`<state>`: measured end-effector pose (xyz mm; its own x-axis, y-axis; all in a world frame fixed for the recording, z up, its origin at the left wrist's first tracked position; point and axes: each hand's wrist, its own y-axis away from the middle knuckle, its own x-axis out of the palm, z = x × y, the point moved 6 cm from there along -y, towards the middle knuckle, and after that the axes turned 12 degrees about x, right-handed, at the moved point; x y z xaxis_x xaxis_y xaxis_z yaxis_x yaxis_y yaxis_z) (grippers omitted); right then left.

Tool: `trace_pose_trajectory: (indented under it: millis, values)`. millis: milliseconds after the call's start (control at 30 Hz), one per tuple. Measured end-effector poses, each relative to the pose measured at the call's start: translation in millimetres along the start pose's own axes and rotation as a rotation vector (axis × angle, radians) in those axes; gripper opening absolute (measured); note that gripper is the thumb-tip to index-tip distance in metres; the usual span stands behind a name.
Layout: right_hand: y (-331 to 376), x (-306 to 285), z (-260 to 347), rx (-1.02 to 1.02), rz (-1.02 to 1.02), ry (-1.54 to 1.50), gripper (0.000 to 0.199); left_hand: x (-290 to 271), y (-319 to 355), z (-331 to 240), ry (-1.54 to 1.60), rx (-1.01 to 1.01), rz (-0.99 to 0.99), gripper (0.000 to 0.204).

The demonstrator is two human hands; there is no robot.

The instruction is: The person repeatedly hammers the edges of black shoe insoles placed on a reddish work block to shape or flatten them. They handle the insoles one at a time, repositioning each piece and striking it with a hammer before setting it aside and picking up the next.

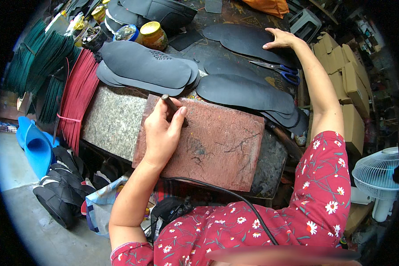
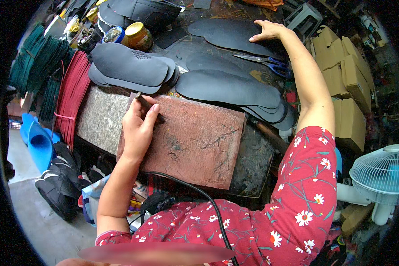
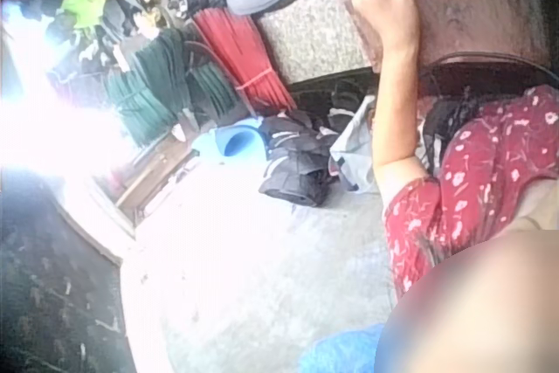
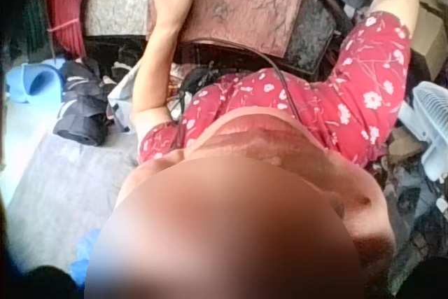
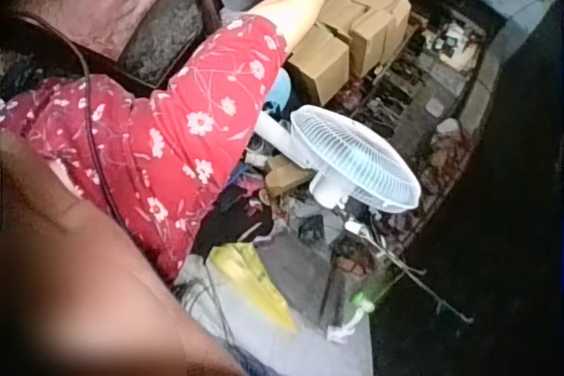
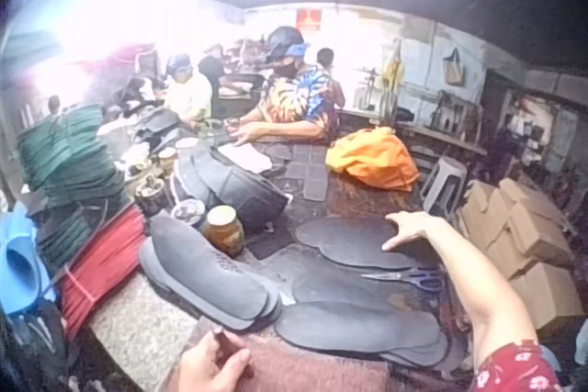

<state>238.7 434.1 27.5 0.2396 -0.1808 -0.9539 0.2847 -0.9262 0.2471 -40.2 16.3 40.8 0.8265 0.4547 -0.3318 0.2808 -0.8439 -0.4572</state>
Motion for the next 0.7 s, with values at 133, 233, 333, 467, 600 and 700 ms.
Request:
trace_pose_trajectory:
  millis: [133,233,333,467,600,700]
  values:
    - [2.5,10.1,-6.6,0.010,0.121,-0.081,0.113,-0.4,-0.4,-1.4,-0.007,0.002,0.009,0.011]
    - [6.7,16.6,-3.1,-0.005,0.085,-0.202,0.113,-1.5,-1.3,-3.7,-0.044,0.046,0.010,0.011]
    - [18.4,7.5,3.5,-0.032,-0.003,-0.391,0.110,-1.1,-1.6,-2.0,-0.011,0.042,0.002,0.011]
    - [53.0,-32.0,23.7,-0.285,0.013,-0.544,0.058,-1.2,-1.1,-3.9,-0.054,0.072,0.006,0.011]
    - [85.4,-73.1,24.6,-0.161,-0.377,-0.498,0.051,-5.6,1.6,-0.8,0.058,-0.011,-0.053,0.011]
    - [96.4,-48.7,39.8,-0.112,-0.448,-0.138,0.056,-6.9,1.2,-0.8,0.064,0.009,-0.064,0.011]
